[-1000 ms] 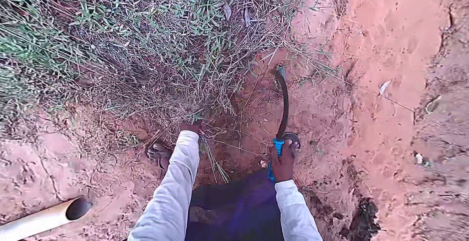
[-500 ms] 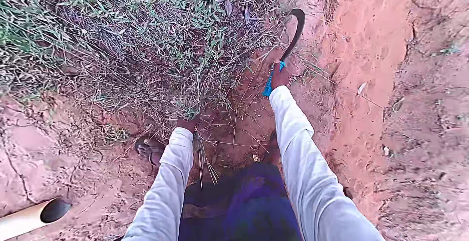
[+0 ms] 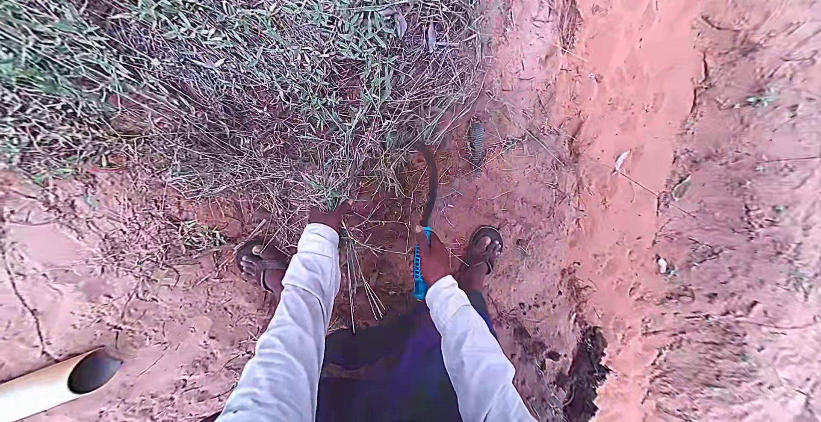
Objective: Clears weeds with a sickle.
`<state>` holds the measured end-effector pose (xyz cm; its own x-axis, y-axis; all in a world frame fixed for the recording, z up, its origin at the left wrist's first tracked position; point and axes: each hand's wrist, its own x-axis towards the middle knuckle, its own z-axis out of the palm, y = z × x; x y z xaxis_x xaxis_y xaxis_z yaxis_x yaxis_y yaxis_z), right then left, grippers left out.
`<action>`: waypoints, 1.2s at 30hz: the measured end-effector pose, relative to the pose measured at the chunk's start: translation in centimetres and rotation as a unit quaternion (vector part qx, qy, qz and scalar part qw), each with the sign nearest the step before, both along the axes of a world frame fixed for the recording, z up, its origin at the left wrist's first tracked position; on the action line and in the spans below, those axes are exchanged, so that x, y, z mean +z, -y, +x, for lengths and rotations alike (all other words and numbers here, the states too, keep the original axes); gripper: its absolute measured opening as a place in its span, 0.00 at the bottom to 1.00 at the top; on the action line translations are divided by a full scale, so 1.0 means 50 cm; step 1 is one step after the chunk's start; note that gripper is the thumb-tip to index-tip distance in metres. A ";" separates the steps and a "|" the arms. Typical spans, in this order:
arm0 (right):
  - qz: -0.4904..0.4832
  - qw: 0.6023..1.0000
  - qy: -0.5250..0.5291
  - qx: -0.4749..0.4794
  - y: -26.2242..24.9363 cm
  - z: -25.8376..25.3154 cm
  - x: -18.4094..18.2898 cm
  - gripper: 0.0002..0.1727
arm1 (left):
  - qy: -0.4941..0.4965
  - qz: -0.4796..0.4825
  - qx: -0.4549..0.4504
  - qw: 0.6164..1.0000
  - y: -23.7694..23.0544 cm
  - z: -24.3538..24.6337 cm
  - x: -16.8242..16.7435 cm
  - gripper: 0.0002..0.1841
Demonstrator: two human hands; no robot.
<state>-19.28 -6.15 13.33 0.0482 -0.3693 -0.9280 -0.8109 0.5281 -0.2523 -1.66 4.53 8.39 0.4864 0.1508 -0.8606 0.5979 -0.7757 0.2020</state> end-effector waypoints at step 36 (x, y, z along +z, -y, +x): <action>-0.258 0.962 0.050 -0.068 0.283 -0.013 0.011 0.27 | 0.021 -0.037 0.049 0.998 -0.029 -0.009 -0.024 0.36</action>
